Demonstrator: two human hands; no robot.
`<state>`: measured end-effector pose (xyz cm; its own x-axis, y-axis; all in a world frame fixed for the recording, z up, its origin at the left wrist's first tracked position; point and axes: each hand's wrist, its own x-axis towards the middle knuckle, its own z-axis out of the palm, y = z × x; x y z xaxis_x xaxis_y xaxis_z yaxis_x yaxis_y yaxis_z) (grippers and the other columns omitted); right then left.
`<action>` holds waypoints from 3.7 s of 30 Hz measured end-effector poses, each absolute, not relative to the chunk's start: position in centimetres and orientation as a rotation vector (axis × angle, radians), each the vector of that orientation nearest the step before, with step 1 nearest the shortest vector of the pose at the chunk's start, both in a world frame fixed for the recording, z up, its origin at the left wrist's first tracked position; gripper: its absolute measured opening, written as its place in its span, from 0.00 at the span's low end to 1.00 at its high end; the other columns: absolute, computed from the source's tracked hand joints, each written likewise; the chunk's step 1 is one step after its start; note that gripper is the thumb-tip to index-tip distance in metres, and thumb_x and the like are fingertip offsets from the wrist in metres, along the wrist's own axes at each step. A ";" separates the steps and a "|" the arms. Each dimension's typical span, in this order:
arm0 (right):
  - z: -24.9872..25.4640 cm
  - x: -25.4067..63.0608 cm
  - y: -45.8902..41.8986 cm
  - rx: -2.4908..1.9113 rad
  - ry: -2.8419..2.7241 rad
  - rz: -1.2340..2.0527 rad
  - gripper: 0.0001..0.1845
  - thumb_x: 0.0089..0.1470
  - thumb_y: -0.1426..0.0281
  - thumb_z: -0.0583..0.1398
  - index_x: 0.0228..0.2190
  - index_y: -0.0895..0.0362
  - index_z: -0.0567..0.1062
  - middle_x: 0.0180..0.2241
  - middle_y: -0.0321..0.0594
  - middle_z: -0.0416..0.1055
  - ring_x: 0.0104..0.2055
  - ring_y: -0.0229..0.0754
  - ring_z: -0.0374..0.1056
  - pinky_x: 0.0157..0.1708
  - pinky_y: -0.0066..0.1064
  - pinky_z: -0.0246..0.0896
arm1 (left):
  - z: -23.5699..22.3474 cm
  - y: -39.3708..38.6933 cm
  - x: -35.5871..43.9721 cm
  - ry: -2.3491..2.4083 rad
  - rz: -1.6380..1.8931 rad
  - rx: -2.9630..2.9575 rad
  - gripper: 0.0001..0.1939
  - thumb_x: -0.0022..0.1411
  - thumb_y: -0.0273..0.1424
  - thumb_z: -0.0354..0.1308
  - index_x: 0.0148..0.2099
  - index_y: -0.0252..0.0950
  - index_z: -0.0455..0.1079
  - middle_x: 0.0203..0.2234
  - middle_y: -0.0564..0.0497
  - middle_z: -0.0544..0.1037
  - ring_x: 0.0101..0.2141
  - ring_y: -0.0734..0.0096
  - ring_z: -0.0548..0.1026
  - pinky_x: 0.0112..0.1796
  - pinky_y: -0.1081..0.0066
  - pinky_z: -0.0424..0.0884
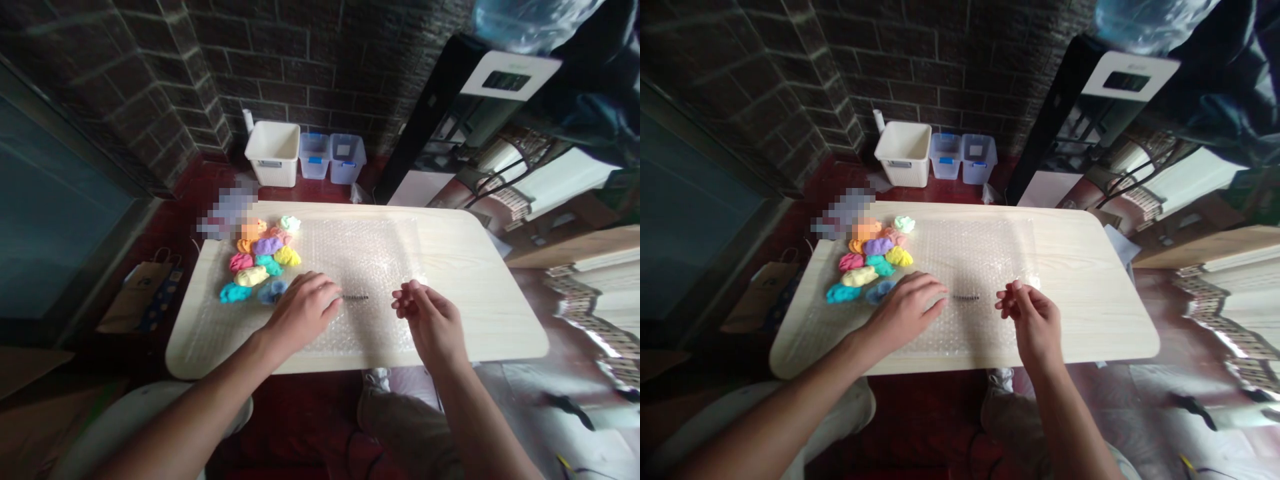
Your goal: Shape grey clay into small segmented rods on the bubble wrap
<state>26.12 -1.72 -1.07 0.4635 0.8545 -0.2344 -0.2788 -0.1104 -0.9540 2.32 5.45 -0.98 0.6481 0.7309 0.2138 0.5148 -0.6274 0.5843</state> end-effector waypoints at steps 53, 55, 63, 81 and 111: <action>-0.9 24.3 -1.8 -1.300 -0.687 1.045 0.24 0.66 0.58 0.63 0.20 0.55 0.70 0.20 0.40 0.75 0.21 0.40 0.72 0.20 0.30 0.65 | -0.8 4.6 2.1 0.963 0.856 1.204 0.18 0.69 0.42 0.58 0.39 0.31 0.80 0.34 0.43 0.85 0.34 0.66 0.81 0.38 0.69 0.76; -1.1 24.8 -1.6 -1.299 -0.648 1.048 0.21 0.63 0.60 0.66 0.21 0.56 0.72 0.22 0.39 0.75 0.21 0.38 0.71 0.20 0.29 0.63 | -1.1 5.1 1.6 0.973 0.872 1.272 0.17 0.70 0.41 0.58 0.40 0.32 0.79 0.35 0.44 0.85 0.36 0.65 0.81 0.39 0.68 0.77; -1.5 24.7 -1.8 -1.455 -0.778 1.009 0.13 0.55 0.61 0.72 0.37 0.58 0.84 0.34 0.46 0.82 0.26 0.39 0.73 0.24 0.31 0.66 | -2.0 5.1 1.1 1.028 0.845 1.594 0.14 0.71 0.39 0.57 0.41 0.35 0.79 0.37 0.46 0.86 0.38 0.63 0.83 0.40 0.67 0.78; -0.8 24.2 -1.9 -1.412 -0.841 1.143 0.17 0.58 0.56 0.70 0.29 0.57 0.79 0.23 0.38 0.76 0.24 0.39 0.70 0.24 0.30 0.63 | -1.7 5.1 1.4 0.917 0.785 1.445 0.13 0.72 0.37 0.56 0.45 0.33 0.78 0.38 0.44 0.85 0.38 0.65 0.82 0.40 0.67 0.77; 0.2 25.5 -2.4 -1.314 -0.826 1.195 0.14 0.49 0.62 0.76 0.33 0.57 0.84 0.27 0.40 0.79 0.25 0.39 0.70 0.23 0.29 0.64 | -3.4 4.5 5.4 1.069 0.489 2.753 0.05 0.70 0.25 0.59 0.42 0.35 0.77 0.38 0.46 0.79 0.43 0.58 0.74 0.47 0.57 0.69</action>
<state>25.49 -2.37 0.19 0.2421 0.9546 -0.1735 -0.1744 -0.1331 -0.9756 5.36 4.54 -3.42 0.6930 0.6775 0.2465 0.6294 -0.7353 0.2515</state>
